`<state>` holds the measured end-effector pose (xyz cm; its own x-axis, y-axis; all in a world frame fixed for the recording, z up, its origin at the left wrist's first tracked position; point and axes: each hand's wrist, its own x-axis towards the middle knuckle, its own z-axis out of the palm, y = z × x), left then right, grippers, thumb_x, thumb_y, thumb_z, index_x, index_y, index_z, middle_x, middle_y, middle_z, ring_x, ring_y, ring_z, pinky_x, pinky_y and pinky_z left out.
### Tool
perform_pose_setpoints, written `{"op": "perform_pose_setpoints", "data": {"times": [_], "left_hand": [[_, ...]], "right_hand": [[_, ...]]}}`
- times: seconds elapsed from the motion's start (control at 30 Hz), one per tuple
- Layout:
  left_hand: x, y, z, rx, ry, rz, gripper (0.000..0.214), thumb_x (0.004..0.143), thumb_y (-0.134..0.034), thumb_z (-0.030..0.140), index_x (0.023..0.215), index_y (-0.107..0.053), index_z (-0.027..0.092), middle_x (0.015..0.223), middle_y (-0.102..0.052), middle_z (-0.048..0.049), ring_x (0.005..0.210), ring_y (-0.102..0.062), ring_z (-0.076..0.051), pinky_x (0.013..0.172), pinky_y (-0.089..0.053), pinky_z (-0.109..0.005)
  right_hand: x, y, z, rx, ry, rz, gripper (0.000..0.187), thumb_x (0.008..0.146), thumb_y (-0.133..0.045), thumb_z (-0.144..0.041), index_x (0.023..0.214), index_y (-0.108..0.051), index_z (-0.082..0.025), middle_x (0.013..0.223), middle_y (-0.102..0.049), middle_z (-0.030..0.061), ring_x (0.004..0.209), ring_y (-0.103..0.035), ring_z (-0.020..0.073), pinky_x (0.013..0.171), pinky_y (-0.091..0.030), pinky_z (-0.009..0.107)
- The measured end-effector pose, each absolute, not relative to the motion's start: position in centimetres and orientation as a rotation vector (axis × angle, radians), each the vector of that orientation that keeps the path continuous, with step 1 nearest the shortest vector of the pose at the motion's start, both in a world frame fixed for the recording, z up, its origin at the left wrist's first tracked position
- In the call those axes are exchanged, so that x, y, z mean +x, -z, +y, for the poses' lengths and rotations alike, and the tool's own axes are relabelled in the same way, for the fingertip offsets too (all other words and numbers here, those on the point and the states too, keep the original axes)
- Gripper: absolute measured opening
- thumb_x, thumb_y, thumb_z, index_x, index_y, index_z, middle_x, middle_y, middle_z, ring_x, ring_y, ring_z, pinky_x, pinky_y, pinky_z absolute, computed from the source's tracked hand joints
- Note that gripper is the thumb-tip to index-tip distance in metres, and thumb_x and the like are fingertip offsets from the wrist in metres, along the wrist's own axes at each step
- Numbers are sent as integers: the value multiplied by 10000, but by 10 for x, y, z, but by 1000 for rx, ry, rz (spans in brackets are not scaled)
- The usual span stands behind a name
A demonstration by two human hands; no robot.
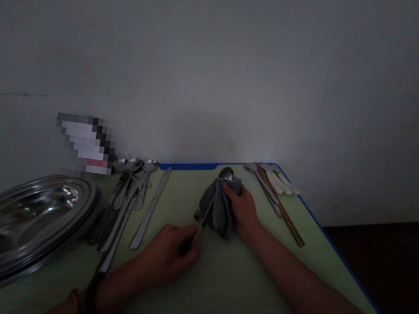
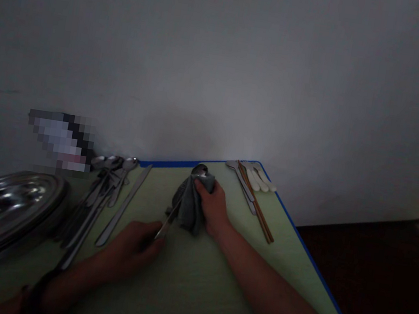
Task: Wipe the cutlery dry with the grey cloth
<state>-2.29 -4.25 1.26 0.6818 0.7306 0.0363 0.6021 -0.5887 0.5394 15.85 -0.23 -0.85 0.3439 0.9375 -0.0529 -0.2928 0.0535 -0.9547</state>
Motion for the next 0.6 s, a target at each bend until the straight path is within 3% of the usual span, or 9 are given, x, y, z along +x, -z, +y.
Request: {"op": "perform_pose_setpoints", "data": {"times": [0.13, 0.3, 0.4, 0.5, 0.6], "left_hand": [[-27, -15, -43, 2386, -349, 943, 206, 766, -395, 209, 566, -351, 182, 501, -309, 69, 443, -343, -68, 450, -235, -193], [-23, -20, -46, 2403, -172, 871, 96, 687, -464, 164, 598, -430, 174, 522, -382, 64, 476, -379, -78, 488, -267, -205], [-21, -20, -45, 2275, -276, 948, 89, 753, -423, 198, 677, -463, 174, 571, -430, 51, 514, -417, -94, 483, -286, -203], [-19, -19, -43, 2155, -393, 1072, 241, 857, -342, 314, 692, -451, 175, 576, -426, 47, 515, -420, -99, 471, -292, -206], [-18, -18, -42, 2153, -408, 1087, 297, 884, -318, 361, 686, -443, 178, 575, -422, 51, 520, -422, -99, 484, -300, -209]], "right_hand": [[157, 14, 2, -1130, -990, -600, 388, 614, -649, -440, 888, -586, -173, 911, -648, 47, 834, -589, 177, 781, -453, 328], [157, 13, 2, -1115, -1003, -663, 389, 598, -671, -428, 891, -583, -188, 909, -641, 31, 822, -588, 164, 779, -460, 319], [158, 9, -2, -1100, -1063, -688, 400, 559, -710, -376, 893, -578, -200, 841, -647, 11, 745, -597, 162, 709, -480, 316], [158, 6, -6, -1072, -1162, -705, 391, 532, -732, -311, 878, -588, -199, 798, -657, 3, 709, -604, 168, 674, -486, 313], [156, 4, -6, -1034, -1272, -601, 316, 574, -705, -368, 809, -611, -178, 766, -669, 26, 715, -616, 182, 697, -487, 323]]}}
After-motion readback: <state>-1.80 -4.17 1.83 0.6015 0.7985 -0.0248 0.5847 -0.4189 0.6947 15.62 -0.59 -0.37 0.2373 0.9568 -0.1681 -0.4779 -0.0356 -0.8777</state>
